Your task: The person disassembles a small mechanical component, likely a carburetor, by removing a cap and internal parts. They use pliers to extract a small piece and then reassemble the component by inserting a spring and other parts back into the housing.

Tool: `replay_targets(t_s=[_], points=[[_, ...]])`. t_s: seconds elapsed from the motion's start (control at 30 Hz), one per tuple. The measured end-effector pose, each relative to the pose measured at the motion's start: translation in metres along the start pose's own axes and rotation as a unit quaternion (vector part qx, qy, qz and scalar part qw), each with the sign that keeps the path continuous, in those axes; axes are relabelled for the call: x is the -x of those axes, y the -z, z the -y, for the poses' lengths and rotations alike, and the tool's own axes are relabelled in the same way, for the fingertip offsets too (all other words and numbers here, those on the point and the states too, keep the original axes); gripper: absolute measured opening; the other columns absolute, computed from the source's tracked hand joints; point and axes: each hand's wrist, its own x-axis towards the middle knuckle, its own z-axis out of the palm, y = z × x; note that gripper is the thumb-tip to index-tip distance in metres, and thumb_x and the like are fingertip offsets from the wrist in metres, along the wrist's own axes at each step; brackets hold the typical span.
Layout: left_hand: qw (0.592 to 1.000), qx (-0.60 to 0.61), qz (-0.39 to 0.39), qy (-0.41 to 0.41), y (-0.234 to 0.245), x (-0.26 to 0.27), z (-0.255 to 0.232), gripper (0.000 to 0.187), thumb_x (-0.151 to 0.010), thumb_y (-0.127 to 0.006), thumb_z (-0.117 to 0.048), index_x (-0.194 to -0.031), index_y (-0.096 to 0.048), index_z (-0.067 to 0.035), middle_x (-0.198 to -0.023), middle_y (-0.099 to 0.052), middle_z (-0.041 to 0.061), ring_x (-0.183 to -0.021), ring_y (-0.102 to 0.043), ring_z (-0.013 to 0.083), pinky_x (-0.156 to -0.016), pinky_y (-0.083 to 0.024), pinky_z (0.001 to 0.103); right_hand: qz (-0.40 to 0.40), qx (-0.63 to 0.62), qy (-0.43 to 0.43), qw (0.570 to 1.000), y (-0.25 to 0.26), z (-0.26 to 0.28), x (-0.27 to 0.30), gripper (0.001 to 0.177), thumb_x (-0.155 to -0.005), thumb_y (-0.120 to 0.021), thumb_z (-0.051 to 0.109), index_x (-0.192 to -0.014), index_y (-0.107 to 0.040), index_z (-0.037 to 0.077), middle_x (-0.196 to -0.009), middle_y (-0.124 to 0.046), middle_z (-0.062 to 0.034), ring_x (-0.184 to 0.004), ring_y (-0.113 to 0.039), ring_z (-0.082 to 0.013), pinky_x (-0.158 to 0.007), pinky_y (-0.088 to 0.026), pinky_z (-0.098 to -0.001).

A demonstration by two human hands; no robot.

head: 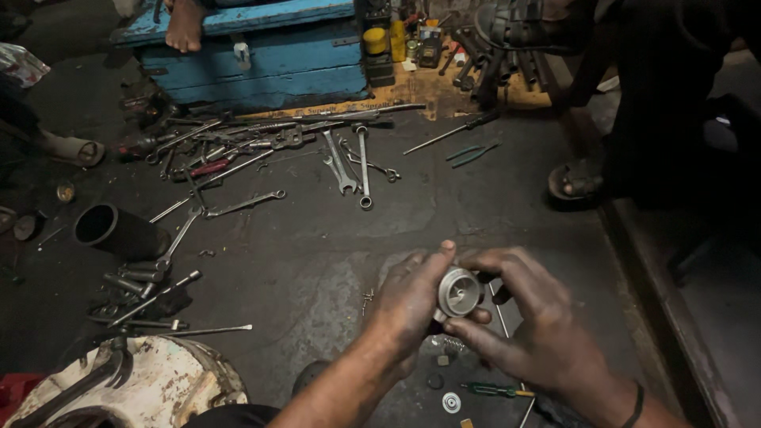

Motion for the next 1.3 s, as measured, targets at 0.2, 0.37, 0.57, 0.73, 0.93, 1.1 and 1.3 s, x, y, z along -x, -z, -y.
replay_targets(t_s=[0.2, 0.37, 0.57, 0.73, 0.93, 1.1, 1.3], points=[[0.999, 0.000, 0.007, 0.040, 0.003, -0.001, -0.004, 0.052, -0.098, -0.051, -0.050, -0.116, -0.067, -0.004, -0.091, -0.072, 0.009, -0.071, -0.072, 0.0193, -0.053, -0.061, 0.032, -0.012, -0.017, -0.088, 0.996, 0.009, -0.006, -0.002, 0.056, -0.070, -0.088, 0.024, -0.118, -0.065, 0.006, -0.105, -0.073, -0.0075, -0.086, -0.075, -0.0162, -0.064, -0.063, -0.0267], [0.998, -0.003, 0.032, 0.050, 0.002, 0.001, -0.006, 0.052, -0.098, -0.051, -0.049, -0.117, -0.070, -0.004, -0.096, -0.073, 0.011, -0.079, -0.073, 0.0192, -0.064, -0.065, 0.035, -0.025, 0.030, -0.045, 0.998, 0.018, 0.002, -0.003, 0.057, -0.069, -0.089, 0.023, -0.118, -0.065, 0.006, -0.106, -0.071, -0.0083, -0.089, -0.074, -0.0163, -0.069, -0.062, -0.0286], [0.996, 0.012, 0.082, 0.025, 0.003, 0.004, -0.006, 0.048, -0.101, -0.051, -0.045, -0.113, -0.068, -0.002, -0.094, -0.074, 0.013, -0.081, -0.075, 0.0233, -0.069, -0.065, 0.040, -0.050, 0.067, 0.008, 0.996, 0.020, 0.012, -0.005, 0.059, -0.069, -0.089, 0.021, -0.119, -0.065, 0.005, -0.107, -0.070, -0.0095, -0.089, -0.072, -0.0181, -0.071, -0.060, -0.0293], [0.995, 0.030, 0.093, 0.032, 0.002, 0.005, -0.007, 0.047, -0.102, -0.049, -0.044, -0.112, -0.068, -0.003, -0.093, -0.075, 0.013, -0.082, -0.076, 0.0241, -0.072, -0.065, 0.042, -0.050, 0.077, 0.012, 0.996, 0.020, 0.012, -0.005, 0.059, -0.068, -0.090, 0.021, -0.119, -0.066, 0.004, -0.106, -0.070, -0.0094, -0.089, -0.071, -0.0181, -0.070, -0.059, -0.0292], [0.995, 0.031, 0.091, 0.036, 0.004, 0.003, -0.005, 0.047, -0.101, -0.052, -0.044, -0.111, -0.067, -0.001, -0.092, -0.075, 0.013, -0.082, -0.076, 0.0234, -0.072, -0.066, 0.041, -0.039, 0.068, 0.011, 0.997, 0.021, 0.007, -0.004, 0.058, -0.069, -0.090, 0.022, -0.119, -0.066, 0.005, -0.107, -0.070, -0.0094, -0.090, -0.072, -0.0181, -0.070, -0.060, -0.0283], [0.999, -0.049, -0.020, -0.013, 0.005, -0.003, -0.002, 0.037, -0.097, -0.067, -0.033, -0.108, -0.065, 0.002, -0.092, -0.071, 0.015, -0.078, -0.070, 0.0214, -0.069, -0.066, 0.039, -0.025, 0.100, 0.012, 0.995, 0.017, 0.006, -0.005, 0.062, -0.070, -0.088, 0.022, -0.122, -0.060, 0.004, -0.110, -0.069, -0.0117, -0.099, -0.072, -0.0246, -0.080, -0.059, -0.0343], [0.862, -0.336, -0.061, -0.375, -0.002, 0.010, 0.003, 0.046, -0.081, -0.088, -0.013, -0.117, -0.062, -0.003, -0.111, -0.075, 0.012, -0.101, -0.079, 0.0226, -0.082, -0.063, 0.034, 0.021, -0.374, -0.363, 0.853, 0.017, -0.007, -0.010, 0.069, -0.074, -0.074, 0.016, -0.139, -0.052, 0.008, -0.122, -0.070, -0.0096, -0.110, -0.072, -0.0223, -0.086, -0.065, -0.0399]])
